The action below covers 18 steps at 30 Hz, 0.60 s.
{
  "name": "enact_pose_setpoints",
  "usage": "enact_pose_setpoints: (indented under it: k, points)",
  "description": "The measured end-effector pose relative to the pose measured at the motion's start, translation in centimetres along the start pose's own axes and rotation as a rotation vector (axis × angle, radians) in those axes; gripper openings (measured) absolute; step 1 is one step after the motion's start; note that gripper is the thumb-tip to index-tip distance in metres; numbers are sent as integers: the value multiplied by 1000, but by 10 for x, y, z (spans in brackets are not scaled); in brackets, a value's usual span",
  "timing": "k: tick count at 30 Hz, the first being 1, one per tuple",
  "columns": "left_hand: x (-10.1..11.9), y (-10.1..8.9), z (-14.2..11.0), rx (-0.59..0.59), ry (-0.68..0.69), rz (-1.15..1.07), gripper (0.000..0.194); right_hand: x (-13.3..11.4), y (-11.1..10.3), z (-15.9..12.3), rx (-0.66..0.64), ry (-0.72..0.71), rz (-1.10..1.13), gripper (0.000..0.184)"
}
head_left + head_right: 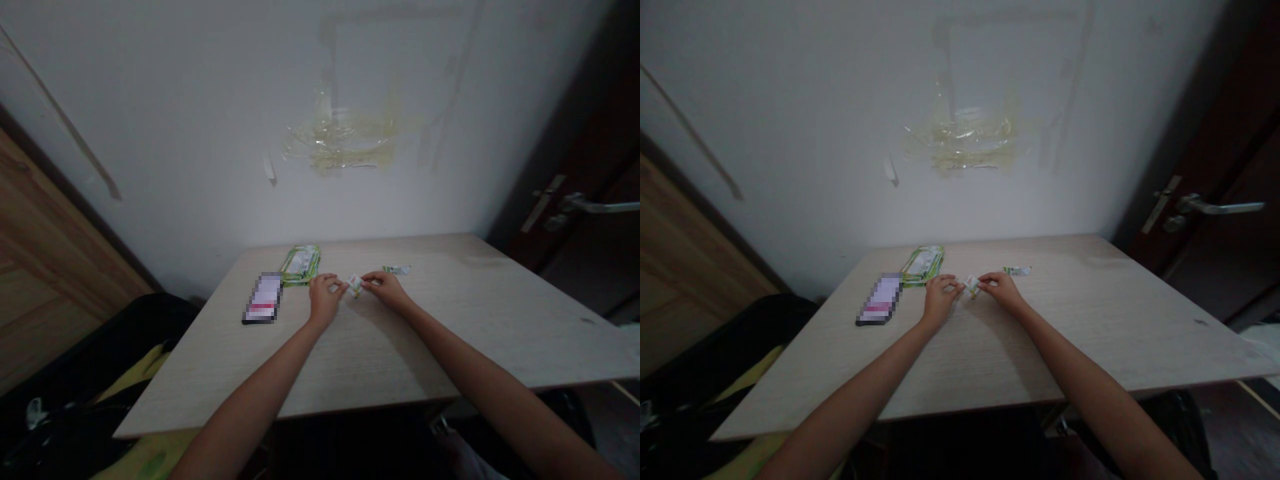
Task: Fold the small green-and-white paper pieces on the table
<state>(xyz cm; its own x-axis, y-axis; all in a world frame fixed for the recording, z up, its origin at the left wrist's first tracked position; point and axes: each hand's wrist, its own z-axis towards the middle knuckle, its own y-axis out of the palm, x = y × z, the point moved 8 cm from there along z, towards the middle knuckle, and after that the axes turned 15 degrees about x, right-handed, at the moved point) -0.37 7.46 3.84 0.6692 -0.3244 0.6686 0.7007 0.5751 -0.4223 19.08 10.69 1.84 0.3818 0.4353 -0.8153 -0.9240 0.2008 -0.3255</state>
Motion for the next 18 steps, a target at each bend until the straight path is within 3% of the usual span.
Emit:
enact_pose_setpoints:
  k: [4,10,14,18]
  points:
    - [-3,1,1,-7,-2,7,8,-1,-1,-2,-8,-8,-19,20]
    - [-3,1,0,-2,-1,18,17,-19,-22,1,209,-238,-178,12]
    - [-2,1,-1,-1,12,50,21,-27,-17,-3,115,-414,-296,5]
    - [-4,4,-1,-35,31,110,21,-24,-3,-10,-1,-473,-417,10]
